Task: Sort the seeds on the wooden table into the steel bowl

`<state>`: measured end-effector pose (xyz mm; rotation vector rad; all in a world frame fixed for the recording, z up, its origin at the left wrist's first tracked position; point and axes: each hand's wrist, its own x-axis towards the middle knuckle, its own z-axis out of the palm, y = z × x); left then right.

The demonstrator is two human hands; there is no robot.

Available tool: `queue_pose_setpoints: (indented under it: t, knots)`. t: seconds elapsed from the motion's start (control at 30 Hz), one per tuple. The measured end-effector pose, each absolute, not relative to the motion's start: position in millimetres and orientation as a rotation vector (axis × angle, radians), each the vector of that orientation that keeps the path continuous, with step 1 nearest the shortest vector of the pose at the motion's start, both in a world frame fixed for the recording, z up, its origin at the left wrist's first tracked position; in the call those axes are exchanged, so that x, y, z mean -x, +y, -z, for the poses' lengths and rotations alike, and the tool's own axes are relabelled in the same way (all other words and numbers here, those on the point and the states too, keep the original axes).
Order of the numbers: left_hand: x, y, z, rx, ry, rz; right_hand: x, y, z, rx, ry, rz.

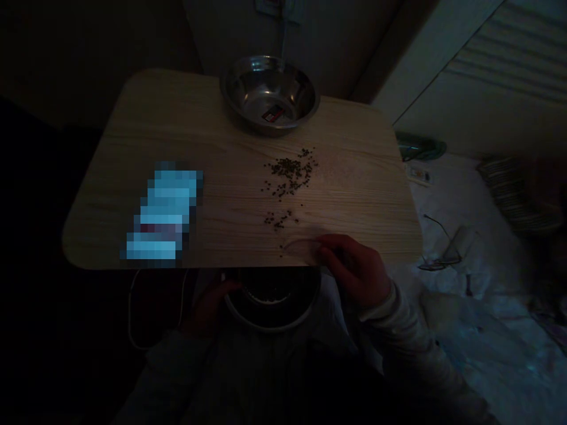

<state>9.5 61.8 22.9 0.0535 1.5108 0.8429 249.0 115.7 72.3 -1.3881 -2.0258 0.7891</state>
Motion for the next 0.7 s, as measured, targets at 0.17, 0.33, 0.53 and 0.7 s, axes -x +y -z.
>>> queue_pose_setpoints:
  t: [0.17,0.33,0.53,0.7]
  knots:
    - [-9.4,60.6,-24.6,-0.065,1.556,-0.840,-249.2,117.8,-70.2,1.401,-1.992,-0.756]
    - [-8.3,59.2,-20.6,-0.048,1.504,-0.831,-246.3,120.5,-71.0,1.423,-1.990,-0.762]
    - [-5.8,58.5,-18.8,-0.053,1.472,-0.832,-244.0,121.7,-74.5,1.375,-2.024,-0.768]
    - [-6.4,59.3,-20.9,-0.049,1.477,-0.804,-243.8,120.5,-75.5,1.358,-2.046,-0.796]
